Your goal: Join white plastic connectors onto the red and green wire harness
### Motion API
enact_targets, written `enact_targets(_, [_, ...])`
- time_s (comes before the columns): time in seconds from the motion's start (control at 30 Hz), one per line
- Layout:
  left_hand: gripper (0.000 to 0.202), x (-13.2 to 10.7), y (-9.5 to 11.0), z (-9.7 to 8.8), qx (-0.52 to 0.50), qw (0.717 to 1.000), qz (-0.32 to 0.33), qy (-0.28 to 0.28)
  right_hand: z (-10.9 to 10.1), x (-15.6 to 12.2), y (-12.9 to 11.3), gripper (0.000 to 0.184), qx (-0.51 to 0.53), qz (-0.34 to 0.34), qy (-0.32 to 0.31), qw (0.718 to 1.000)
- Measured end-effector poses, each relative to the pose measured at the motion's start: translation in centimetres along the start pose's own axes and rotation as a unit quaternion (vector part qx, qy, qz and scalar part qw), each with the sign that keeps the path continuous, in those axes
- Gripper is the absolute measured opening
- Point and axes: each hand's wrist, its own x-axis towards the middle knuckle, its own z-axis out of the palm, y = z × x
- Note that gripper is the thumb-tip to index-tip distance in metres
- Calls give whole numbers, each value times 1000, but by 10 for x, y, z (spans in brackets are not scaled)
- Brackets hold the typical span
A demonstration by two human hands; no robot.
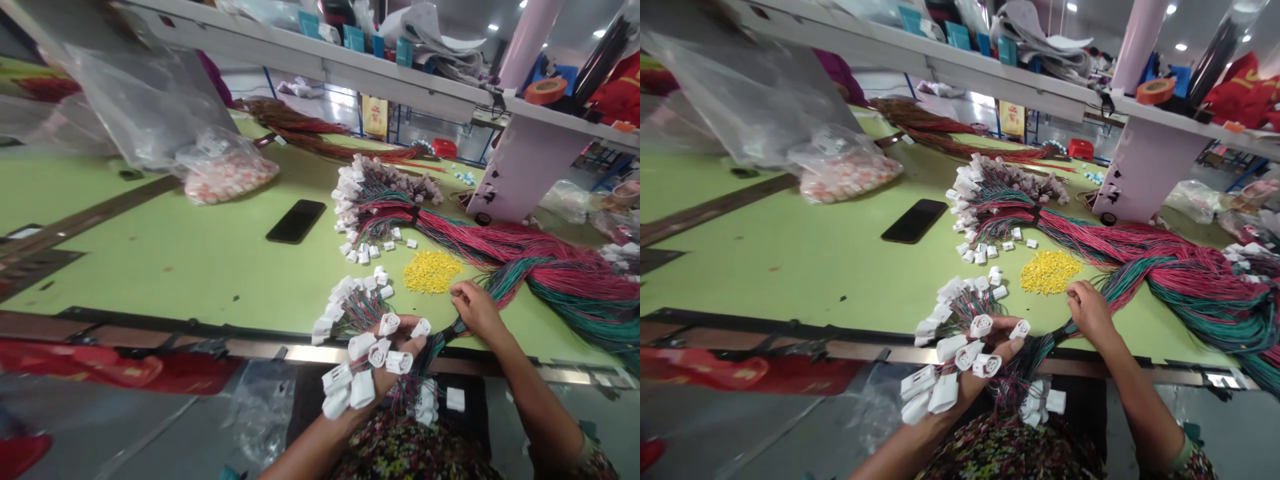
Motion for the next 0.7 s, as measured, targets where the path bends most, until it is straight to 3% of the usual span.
enact_targets(0.3, [22, 3, -1, 4, -45, 999, -8, 5, 9, 18, 9, 9, -38, 8, -23, 999])
enact_targets(0.7, [26, 3, -3, 5, -37, 999, -9, 5, 8, 15, 3, 13, -24, -4, -14, 1000])
